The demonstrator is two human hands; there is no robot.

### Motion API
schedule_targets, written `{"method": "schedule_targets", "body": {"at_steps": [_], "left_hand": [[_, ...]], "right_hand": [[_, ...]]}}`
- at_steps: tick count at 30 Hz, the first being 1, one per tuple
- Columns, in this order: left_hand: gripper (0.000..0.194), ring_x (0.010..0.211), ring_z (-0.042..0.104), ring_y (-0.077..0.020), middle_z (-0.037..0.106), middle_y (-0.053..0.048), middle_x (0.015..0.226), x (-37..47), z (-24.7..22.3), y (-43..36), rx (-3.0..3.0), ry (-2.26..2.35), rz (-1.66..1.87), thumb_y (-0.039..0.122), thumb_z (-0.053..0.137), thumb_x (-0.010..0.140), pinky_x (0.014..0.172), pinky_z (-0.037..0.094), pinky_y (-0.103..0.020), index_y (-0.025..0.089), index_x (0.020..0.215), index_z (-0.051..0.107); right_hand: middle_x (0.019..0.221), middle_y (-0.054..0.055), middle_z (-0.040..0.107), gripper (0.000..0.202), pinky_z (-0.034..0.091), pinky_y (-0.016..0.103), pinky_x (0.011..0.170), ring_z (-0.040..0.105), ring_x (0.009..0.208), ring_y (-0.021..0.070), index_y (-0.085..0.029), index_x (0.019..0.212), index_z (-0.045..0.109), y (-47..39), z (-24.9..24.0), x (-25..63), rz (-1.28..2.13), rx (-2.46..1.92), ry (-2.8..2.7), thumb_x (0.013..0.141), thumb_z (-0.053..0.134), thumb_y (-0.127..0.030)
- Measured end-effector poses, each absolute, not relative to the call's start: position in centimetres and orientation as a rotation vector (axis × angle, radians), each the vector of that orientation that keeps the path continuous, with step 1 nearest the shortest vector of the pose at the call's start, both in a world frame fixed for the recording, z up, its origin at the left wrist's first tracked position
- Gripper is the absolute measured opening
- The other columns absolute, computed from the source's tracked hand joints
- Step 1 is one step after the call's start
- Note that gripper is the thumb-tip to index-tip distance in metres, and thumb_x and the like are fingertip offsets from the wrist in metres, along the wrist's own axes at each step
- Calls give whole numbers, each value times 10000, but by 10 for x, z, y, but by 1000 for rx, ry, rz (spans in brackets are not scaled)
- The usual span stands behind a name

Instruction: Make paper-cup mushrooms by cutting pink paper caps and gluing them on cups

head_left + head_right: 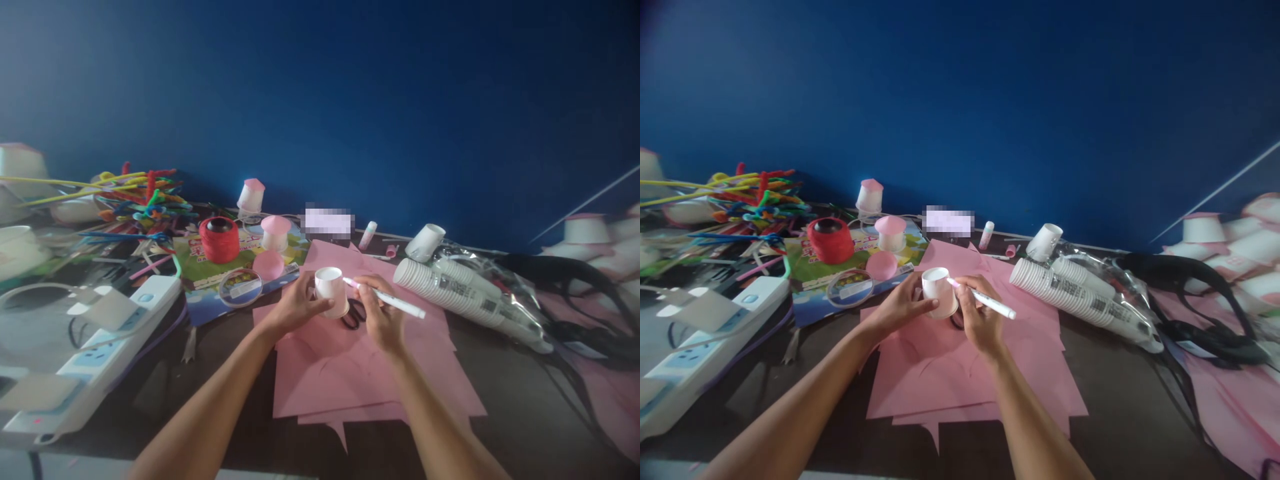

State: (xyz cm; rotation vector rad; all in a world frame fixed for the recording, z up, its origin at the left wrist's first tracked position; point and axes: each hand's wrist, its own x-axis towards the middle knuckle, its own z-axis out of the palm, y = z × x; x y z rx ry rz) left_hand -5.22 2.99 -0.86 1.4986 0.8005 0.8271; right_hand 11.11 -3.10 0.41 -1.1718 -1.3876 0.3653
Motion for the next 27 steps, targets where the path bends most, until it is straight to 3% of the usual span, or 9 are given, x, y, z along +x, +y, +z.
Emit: {"method": "schedule_targets", "body": {"at_steps": [11,18,27], "left_hand": [[541,1011,553,-237,595,-101,1118,-53,-15,33,1584,871,854,320,676,672,821,441,-340,162,1154,490],[557,993,556,-237,596,-103,1101,-56,-12,34,1632,896,840,332,677,678,819,434,-328,154,1170,485],[543,964,552,-228,594,-96,1083,-55,-10,32,1619,885,859,366,675,682,790,435,-316,156,1149,495]], "right_hand": [[802,26,597,168,442,289,652,554,719,152,-192,887,612,-25,-1,116,383,-1188,-1321,861,478,-290],[658,-10,550,182,407,250,544,526,604,129,-197,848,618,-30,0,115,431,-1205,-1283,860,477,-312],[824,31,596,146,449,294,652,565,715,153,-200,917,608,-36,7,109,396,-1124,-1499,848,486,-242]]}}
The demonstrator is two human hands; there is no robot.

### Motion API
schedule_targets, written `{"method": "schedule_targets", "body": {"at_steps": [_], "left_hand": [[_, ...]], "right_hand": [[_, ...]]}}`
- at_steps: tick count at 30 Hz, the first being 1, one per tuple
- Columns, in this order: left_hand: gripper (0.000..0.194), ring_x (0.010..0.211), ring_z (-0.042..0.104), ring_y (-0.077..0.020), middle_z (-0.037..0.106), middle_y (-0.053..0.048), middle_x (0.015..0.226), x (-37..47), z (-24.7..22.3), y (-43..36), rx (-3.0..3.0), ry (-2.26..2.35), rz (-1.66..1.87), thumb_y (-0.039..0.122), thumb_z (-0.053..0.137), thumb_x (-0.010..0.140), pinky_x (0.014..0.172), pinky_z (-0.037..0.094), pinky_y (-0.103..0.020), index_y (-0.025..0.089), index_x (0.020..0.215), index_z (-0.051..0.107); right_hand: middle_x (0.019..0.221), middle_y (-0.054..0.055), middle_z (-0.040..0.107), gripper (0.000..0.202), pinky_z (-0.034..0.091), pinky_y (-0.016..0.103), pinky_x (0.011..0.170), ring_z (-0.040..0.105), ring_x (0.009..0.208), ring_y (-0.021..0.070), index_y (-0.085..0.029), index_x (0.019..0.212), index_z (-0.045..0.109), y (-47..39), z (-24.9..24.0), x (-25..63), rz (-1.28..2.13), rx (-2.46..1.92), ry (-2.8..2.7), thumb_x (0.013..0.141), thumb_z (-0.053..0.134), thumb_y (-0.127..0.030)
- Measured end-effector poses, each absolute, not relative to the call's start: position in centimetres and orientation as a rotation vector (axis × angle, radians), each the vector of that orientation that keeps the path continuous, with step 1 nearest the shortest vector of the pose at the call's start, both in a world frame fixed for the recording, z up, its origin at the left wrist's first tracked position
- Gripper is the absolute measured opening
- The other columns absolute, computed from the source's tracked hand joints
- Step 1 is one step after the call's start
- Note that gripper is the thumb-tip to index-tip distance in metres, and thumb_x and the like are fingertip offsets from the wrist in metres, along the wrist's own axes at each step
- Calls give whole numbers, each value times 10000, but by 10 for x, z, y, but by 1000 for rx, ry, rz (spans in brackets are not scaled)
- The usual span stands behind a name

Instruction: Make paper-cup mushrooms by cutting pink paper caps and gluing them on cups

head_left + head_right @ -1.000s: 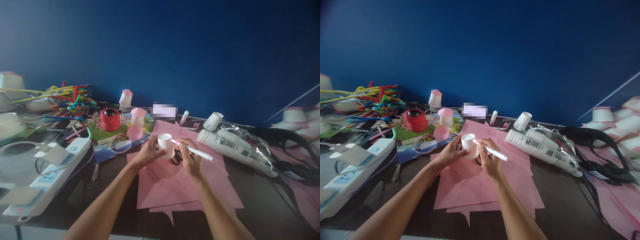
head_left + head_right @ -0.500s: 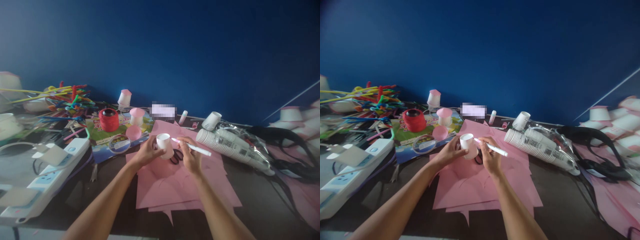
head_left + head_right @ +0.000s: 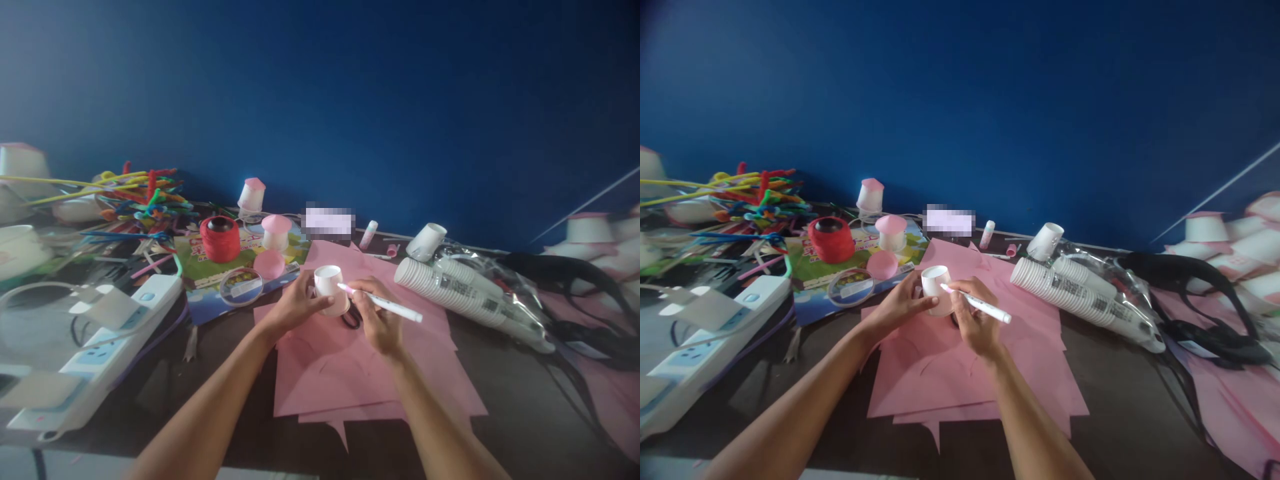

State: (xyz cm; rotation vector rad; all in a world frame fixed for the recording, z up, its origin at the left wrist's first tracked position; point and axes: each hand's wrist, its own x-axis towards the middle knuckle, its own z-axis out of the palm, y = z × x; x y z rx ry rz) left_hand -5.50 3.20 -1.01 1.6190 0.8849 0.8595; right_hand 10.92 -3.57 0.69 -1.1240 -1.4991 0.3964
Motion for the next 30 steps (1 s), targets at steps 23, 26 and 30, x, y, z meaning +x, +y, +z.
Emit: {"method": "schedule_targets", "body": {"at_steps": [23,26,30], "left_hand": [[551,896,556,-221,618,-83,983,-54,-6,31,1586,966,855,380,700,634,766,440,-317,142,1100,527],[552,917,558,-232,622,-83,989,-54,-6,31,1566,971,864,363,711,619,782,442,-325,150,1096,534],[566,940,560,-243,619,-92,1029,-55,-8,32,1537,964,864,349,717,612,784,445,-329,157,1110,532]], "right_hand": [[821,27,608,145,446,290,673,570,742,156,-197,892,618,-35,7,108,405,-1139,-1518,849,483,-225],[807,25,612,157,453,288,661,575,724,156,-198,888,617,-33,5,112,415,-1178,-1482,857,474,-256],[791,19,611,165,453,278,638,573,707,151,-201,871,620,-30,2,116,387,-1214,-1418,857,478,-283]]}}
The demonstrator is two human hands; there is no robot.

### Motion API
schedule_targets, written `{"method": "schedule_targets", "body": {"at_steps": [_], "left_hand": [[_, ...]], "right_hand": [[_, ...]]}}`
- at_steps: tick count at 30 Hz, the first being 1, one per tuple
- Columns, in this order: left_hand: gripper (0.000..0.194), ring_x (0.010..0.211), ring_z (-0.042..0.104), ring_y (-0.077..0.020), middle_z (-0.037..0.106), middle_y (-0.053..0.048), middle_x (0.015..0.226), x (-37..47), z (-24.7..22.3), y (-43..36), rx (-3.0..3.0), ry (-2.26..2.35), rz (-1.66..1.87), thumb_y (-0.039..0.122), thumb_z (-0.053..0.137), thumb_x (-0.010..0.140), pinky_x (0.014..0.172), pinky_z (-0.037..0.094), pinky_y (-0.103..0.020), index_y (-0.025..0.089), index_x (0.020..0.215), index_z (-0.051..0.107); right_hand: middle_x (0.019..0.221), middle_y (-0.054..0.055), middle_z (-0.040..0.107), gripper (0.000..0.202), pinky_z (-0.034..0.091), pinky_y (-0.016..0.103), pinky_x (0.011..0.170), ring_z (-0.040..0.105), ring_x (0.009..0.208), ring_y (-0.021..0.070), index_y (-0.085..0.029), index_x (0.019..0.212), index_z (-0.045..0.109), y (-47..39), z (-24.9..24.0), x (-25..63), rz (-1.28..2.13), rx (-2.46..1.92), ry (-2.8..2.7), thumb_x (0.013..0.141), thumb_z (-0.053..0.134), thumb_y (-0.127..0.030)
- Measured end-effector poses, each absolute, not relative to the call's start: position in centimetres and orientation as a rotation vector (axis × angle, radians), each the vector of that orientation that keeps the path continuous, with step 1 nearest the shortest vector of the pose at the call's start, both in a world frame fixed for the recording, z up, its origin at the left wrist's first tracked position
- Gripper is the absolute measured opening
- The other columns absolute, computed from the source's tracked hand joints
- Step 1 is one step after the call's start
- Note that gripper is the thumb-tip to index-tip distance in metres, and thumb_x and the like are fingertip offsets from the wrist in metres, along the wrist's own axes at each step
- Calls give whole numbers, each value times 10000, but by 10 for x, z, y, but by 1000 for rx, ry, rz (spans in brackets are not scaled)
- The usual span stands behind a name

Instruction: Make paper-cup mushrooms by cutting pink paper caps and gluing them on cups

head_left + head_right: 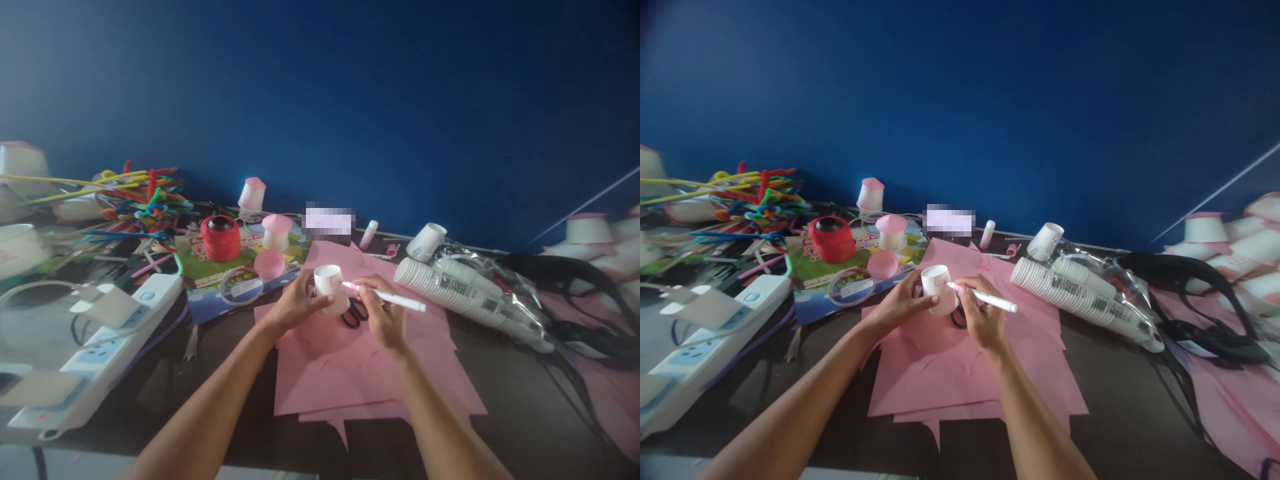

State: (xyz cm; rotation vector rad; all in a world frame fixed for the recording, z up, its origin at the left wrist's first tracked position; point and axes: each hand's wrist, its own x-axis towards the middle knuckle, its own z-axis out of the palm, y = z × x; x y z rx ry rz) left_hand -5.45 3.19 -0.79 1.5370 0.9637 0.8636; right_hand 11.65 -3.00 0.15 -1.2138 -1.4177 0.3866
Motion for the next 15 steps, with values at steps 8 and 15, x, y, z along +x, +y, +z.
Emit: {"method": "schedule_targets", "body": {"at_steps": [8,15], "left_hand": [[591,954,562,-250,622,-100,1047,-54,-8,32,1507,917,868,328,721,606,791,448,-342,154,1135,523],[557,951,562,-248,615,-105,1046,-55,-5,30,1570,933,849,348,703,632,795,445,-343,152,1121,522]], "right_hand": [[710,2,579,184,427,267,583,541,633,136,-193,856,621,-26,0,119,428,-1216,-1309,852,484,-316],[727,3,577,171,430,268,597,540,650,133,-196,852,622,-31,7,116,463,-1141,-1317,850,491,-307]]}}
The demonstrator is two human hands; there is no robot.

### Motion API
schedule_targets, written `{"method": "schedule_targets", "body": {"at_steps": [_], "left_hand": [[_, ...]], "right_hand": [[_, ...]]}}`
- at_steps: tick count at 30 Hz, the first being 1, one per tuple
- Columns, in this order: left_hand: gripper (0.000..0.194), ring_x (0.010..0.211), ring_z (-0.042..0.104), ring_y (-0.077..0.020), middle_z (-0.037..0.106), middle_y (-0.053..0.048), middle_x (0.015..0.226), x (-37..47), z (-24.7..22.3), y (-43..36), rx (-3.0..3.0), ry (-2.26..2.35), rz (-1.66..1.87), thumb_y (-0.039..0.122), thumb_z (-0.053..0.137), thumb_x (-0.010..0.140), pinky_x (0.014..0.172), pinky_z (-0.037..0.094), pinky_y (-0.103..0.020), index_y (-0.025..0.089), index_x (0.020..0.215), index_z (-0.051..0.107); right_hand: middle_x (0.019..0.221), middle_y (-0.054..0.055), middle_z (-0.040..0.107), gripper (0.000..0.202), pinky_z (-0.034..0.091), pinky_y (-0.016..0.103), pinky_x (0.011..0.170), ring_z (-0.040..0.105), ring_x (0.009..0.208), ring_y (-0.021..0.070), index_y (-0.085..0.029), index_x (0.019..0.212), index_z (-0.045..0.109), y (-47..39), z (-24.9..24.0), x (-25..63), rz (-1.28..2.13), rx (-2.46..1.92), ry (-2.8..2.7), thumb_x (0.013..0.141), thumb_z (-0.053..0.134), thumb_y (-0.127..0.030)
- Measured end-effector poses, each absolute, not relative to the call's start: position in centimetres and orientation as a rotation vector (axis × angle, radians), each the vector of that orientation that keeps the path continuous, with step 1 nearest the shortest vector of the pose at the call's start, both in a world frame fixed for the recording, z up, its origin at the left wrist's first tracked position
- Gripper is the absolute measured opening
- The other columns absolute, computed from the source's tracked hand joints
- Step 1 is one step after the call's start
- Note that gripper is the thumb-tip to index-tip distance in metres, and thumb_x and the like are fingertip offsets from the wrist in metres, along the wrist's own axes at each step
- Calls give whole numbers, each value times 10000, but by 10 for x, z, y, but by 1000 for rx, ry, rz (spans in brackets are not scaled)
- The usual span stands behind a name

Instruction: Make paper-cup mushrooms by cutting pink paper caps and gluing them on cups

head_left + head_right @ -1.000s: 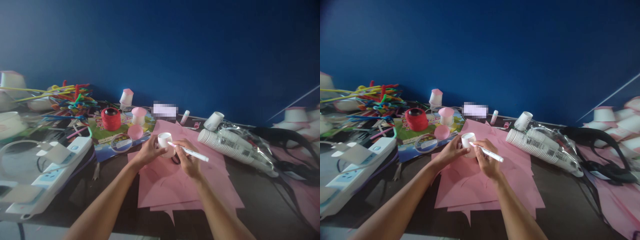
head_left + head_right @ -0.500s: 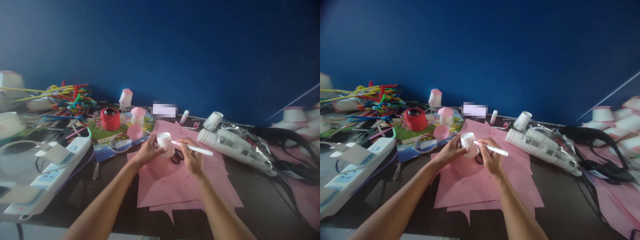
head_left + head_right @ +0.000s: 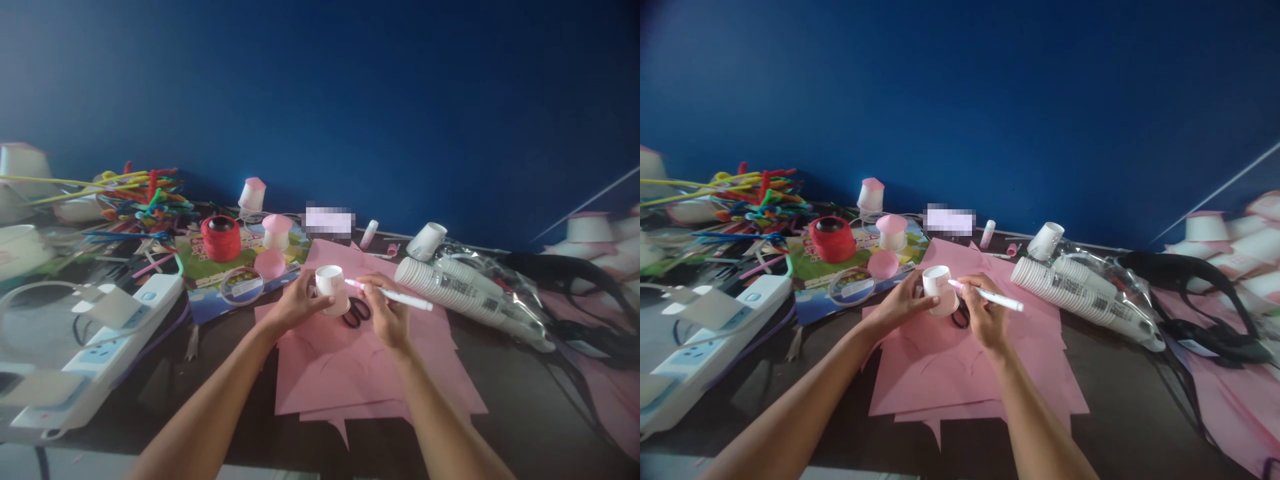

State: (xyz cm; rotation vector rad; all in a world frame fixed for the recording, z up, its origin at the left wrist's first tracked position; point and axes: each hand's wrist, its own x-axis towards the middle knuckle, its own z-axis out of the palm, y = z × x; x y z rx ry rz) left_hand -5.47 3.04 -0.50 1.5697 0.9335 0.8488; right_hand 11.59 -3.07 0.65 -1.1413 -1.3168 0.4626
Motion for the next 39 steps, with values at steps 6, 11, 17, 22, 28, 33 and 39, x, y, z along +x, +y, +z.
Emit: {"method": "schedule_targets", "body": {"at_steps": [6,11,17,22,28,33,39], "left_hand": [[550,934,560,-231,605,-94,1043,-55,-9,31,1628,937,818,385,679,659,772,449,-340,157,1128,500],[546,945,562,-229,606,-95,1056,-54,-7,31,1586,908,831,362,681,655,784,448,-339,159,1130,503],[552,948,563,-238,617,-99,1048,-54,-9,32,1573,927,849,326,703,630,798,443,-340,162,1124,521],[543,980,555,-230,596,-100,1091,-54,-10,32,1603,889,831,330,677,661,811,437,-337,157,1144,498],[557,957,557,-240,617,-103,1043,-56,-4,31,1586,916,829,318,691,640,796,439,-329,152,1142,515],[546,902,570,-230,621,-87,1001,-56,-6,32,1610,930,793,335,668,663,732,448,-304,140,1150,518],[521,908,564,-215,589,-97,1106,-56,-4,32,1610,892,829,305,627,703,742,448,-291,146,1184,506]], "right_hand": [[778,17,593,162,448,277,615,556,670,141,-204,885,620,-34,8,112,434,-1157,-1460,850,486,-288],[797,22,607,167,457,281,622,564,680,146,-207,880,623,-31,4,114,404,-1185,-1425,850,484,-294],[757,12,591,180,440,276,594,549,648,138,-198,872,619,-29,4,117,394,-1197,-1329,854,479,-310],[803,20,599,170,441,280,613,558,695,147,-207,883,625,-31,6,115,401,-1167,-1365,849,488,-302],[719,1,580,170,422,256,572,529,630,123,-207,833,630,-30,4,115,445,-1145,-1353,851,489,-299],[714,-14,596,323,465,288,612,521,563,107,-238,1163,505,-20,1,117,505,-1002,-1018,893,389,-371],[910,58,654,370,484,365,786,610,853,185,-205,1165,537,-16,-5,112,618,-1234,-1014,848,486,-388]]}}
